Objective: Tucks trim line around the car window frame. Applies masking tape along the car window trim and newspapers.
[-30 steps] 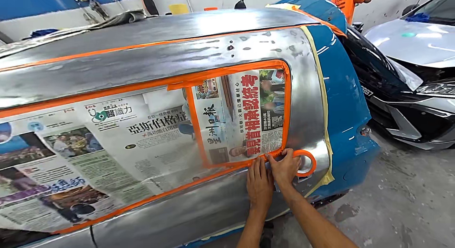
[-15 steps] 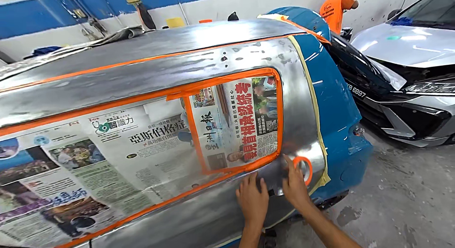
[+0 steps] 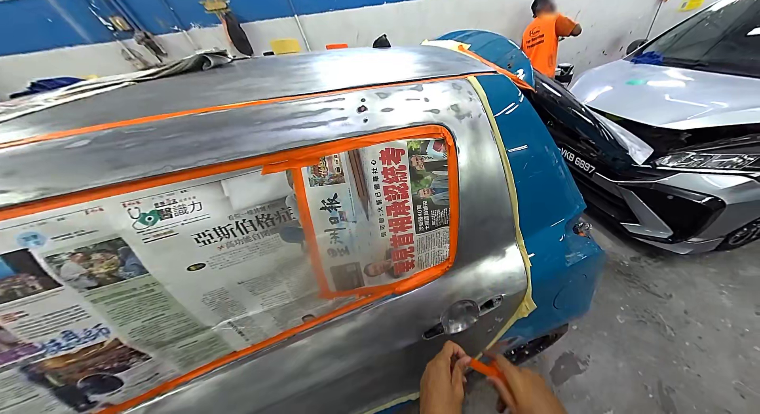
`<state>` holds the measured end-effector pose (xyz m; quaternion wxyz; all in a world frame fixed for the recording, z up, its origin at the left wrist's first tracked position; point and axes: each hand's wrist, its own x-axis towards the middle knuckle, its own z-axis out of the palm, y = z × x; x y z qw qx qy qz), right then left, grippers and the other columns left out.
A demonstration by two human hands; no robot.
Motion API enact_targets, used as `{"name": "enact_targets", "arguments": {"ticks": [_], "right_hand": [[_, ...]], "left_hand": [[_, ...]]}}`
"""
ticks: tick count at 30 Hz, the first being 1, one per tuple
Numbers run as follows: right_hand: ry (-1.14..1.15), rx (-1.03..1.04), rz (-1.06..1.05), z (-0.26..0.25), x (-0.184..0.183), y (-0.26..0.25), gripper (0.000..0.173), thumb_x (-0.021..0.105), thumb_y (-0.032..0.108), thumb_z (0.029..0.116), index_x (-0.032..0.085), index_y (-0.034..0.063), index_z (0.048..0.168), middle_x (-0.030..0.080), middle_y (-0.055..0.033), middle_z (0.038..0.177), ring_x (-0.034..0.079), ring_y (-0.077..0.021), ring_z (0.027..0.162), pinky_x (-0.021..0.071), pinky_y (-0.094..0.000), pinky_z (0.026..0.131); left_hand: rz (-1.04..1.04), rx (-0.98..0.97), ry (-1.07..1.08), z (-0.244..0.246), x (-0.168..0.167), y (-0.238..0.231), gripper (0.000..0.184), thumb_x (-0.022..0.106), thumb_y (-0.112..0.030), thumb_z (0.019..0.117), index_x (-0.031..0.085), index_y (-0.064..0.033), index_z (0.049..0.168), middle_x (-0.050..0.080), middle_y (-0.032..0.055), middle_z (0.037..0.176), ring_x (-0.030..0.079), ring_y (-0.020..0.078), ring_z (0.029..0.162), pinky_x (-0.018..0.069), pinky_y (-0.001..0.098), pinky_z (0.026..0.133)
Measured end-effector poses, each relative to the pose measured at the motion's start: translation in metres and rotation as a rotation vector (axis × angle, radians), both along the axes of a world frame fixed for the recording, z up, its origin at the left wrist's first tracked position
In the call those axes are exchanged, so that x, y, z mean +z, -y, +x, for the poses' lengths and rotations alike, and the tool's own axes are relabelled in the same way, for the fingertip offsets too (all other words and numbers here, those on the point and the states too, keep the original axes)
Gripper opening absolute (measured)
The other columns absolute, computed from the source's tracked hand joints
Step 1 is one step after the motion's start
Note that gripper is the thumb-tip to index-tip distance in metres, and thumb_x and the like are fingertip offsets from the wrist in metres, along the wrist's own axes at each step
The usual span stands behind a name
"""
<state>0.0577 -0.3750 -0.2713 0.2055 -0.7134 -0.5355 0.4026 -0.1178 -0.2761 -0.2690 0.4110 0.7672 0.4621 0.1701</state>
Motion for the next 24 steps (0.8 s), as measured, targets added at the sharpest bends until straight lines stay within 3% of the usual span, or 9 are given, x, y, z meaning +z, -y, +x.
{"name": "enact_targets", "arguments": {"ticks": [3, 7, 9, 11, 14, 15, 17, 19, 24], "right_hand": [[0.201, -0.128, -0.093, 0.021, -0.007, -0.006, 0.038, 0.049, 0.044, 0.1073, 0.064, 0.0127, 0.123, 0.075, -0.0122, 0.09, 0.074, -0.0325, 0.081, 0.0584, -0.0554, 0.076], [0.463, -0.188, -0.286, 0.046, -0.009, -0.023, 0.041, 0.045, 0.039, 0.1082, 0.065, 0.0097, 0.128, 0.072, -0.0235, 0.112, 0.069, -0.0439, 0.107, 0.0534, -0.0643, 0.09], [0.336, -0.312, -0.1, 0.07, -0.011, -0.027, 0.046, 0.045, 0.047, 0.1074, 0.067, 0.0088, 0.122, 0.074, -0.0183, 0.102, 0.072, -0.038, 0.097, 0.0556, -0.0603, 0.085], [0.193, -0.347, 0.151, 0.065, 0.011, -0.038, 0.06, 0.047, 0.058, 0.1029, 0.062, 0.0105, 0.136, 0.074, -0.0151, 0.104, 0.072, -0.0344, 0.095, 0.0558, -0.0588, 0.087], [0.022, -0.252, 0.37, 0.043, 0.031, -0.076, 0.099, 0.055, 0.078, 0.0881, 0.031, 0.0179, 0.163, 0.063, -0.0172, 0.129, 0.065, -0.0308, 0.111, 0.0541, -0.0547, 0.097], [0.025, -0.264, 0.413, 0.037, 0.033, -0.092, 0.102, 0.062, 0.082, 0.0801, 0.041, 0.022, 0.159, 0.058, -0.0193, 0.139, 0.061, -0.0324, 0.121, 0.0523, -0.0551, 0.101], [0.063, -0.341, 0.502, 0.031, 0.033, -0.125, 0.069, 0.076, 0.074, 0.0736, 0.074, 0.026, 0.123, 0.062, -0.0143, 0.128, 0.057, -0.0312, 0.121, 0.0494, -0.0531, 0.101], [0.088, -0.344, 0.523, 0.033, 0.039, -0.15, 0.035, 0.082, 0.053, 0.081, 0.079, 0.0215, 0.096, 0.065, -0.011, 0.119, 0.055, -0.0321, 0.12, 0.0468, -0.0533, 0.101], [0.436, -0.301, 0.696, 0.028, 0.041, -0.179, 0.023, 0.083, 0.039, 0.0849, 0.078, 0.0176, 0.091, 0.066, -0.0159, 0.111, 0.058, -0.0367, 0.111, 0.0507, -0.0535, 0.094]], "left_hand": [[-0.006, 0.099, 0.113, 0.025, 0.003, 0.028, 0.017, 0.063, -0.019, 0.0998, 0.068, -0.0031, 0.103, 0.068, 0.0064, 0.076, 0.065, 0.0171, 0.061, 0.0571, 0.0357, 0.061], [0.163, 0.22, 0.316, 0.04, 0.019, 0.034, 0.014, 0.059, -0.015, 0.1009, 0.066, -0.0024, 0.103, 0.068, 0.0038, 0.077, 0.066, 0.0123, 0.058, 0.059, 0.0298, 0.056], [0.114, 0.241, 0.458, 0.03, 0.037, 0.014, 0.011, 0.062, -0.012, 0.1, 0.065, -0.0021, 0.103, 0.071, 0.0037, 0.081, 0.069, 0.0124, 0.06, 0.0615, 0.0286, 0.055], [-0.048, 0.284, 0.577, 0.02, 0.046, -0.012, 0.012, 0.063, -0.009, 0.0999, 0.063, 0.0014, 0.106, 0.072, 0.009, 0.087, 0.072, 0.0179, 0.065, 0.0637, 0.0324, 0.057], [-0.207, 0.376, 0.676, 0.024, 0.038, -0.048, 0.016, 0.066, -0.007, 0.0983, 0.062, 0.0053, 0.108, 0.071, 0.0147, 0.087, 0.072, 0.0225, 0.066, 0.0633, 0.0346, 0.057], [-0.231, 0.406, 0.684, 0.028, 0.036, -0.058, 0.017, 0.068, -0.006, 0.0974, 0.062, 0.0057, 0.107, 0.071, 0.015, 0.086, 0.071, 0.0224, 0.065, 0.0628, 0.0343, 0.057], [-0.249, 0.46, 0.688, 0.037, 0.035, -0.073, 0.016, 0.07, -0.005, 0.0958, 0.062, 0.006, 0.104, 0.071, 0.0145, 0.081, 0.07, 0.0207, 0.06, 0.0619, 0.0329, 0.055], [-0.216, 0.49, 0.677, 0.044, 0.033, -0.088, 0.015, 0.072, -0.005, 0.0945, 0.063, 0.0062, 0.101, 0.07, 0.0135, 0.078, 0.068, 0.0188, 0.056, 0.0613, 0.0319, 0.053], [0.146, 0.568, 0.23, 0.055, 0.031, -0.117, 0.018, 0.08, -0.025, 0.0904, 0.074, -0.009, 0.096, 0.075, 0.0029, 0.086, 0.072, 0.0151, 0.074, 0.0595, 0.0406, 0.072]]}}
